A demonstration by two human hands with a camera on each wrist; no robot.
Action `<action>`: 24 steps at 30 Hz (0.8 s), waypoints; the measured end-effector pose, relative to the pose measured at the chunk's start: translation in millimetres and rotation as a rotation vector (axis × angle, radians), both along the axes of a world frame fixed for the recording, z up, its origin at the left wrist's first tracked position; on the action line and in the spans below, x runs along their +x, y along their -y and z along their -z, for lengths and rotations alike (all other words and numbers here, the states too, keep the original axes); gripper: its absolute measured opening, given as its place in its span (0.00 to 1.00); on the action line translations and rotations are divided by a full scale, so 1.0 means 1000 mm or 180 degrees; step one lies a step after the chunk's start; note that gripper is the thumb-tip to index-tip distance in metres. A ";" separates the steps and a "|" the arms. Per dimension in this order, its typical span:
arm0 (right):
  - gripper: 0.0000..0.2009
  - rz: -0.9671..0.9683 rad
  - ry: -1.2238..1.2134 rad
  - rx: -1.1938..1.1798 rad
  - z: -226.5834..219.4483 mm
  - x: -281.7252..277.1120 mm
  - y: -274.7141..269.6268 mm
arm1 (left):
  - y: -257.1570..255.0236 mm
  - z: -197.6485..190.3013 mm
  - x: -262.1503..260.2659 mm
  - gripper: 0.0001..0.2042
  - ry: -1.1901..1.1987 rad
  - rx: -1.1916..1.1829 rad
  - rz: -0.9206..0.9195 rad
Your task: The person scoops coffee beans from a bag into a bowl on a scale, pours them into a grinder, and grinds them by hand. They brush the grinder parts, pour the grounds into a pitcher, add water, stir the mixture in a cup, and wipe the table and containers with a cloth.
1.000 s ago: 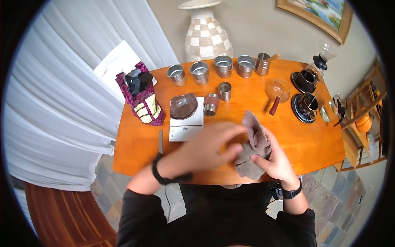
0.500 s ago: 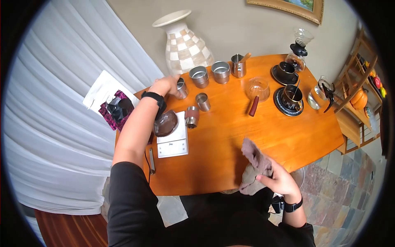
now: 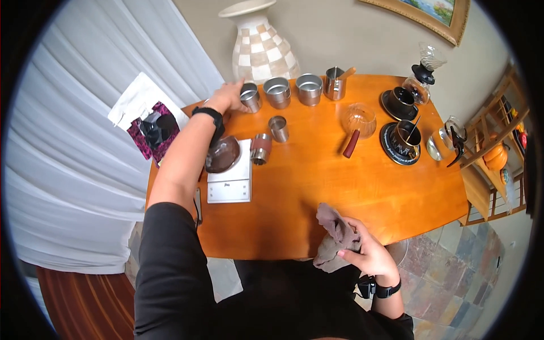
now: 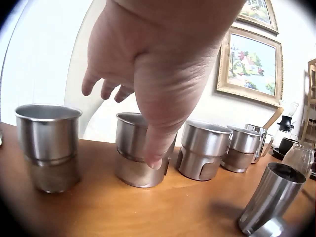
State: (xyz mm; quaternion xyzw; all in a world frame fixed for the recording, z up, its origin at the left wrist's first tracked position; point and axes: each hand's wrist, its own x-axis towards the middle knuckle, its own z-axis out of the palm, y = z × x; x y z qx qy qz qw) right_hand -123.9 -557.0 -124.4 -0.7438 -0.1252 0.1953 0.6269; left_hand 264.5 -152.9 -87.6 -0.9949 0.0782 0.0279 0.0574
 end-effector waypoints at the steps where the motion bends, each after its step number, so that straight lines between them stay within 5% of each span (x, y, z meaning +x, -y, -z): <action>1: 0.30 0.0046 -0.0209 0.0043 0.001 -0.001 0.000 | -0.004 -0.006 -0.002 0.55 -0.0257 0.0047 -0.0207; 5: 0.23 0.0020 0.0014 -0.0284 -0.013 -0.003 -0.003 | -0.017 -0.021 -0.024 0.46 -0.0805 -0.0239 -0.0648; 10: 0.12 -0.0023 -0.0065 0.0475 0.009 -0.016 0.004 | -0.026 -0.002 -0.014 0.44 -0.0697 -0.0021 -0.1030; 17: 0.12 0.0245 -0.0038 0.0574 0.005 -0.030 0.005 | -0.035 0.019 -0.011 0.44 -0.0490 -0.0089 -0.1821; 24: 0.10 0.0281 -0.0060 0.0331 -0.001 -0.028 0.004 | -0.049 0.017 -0.008 0.40 -0.0414 -0.0078 -0.1360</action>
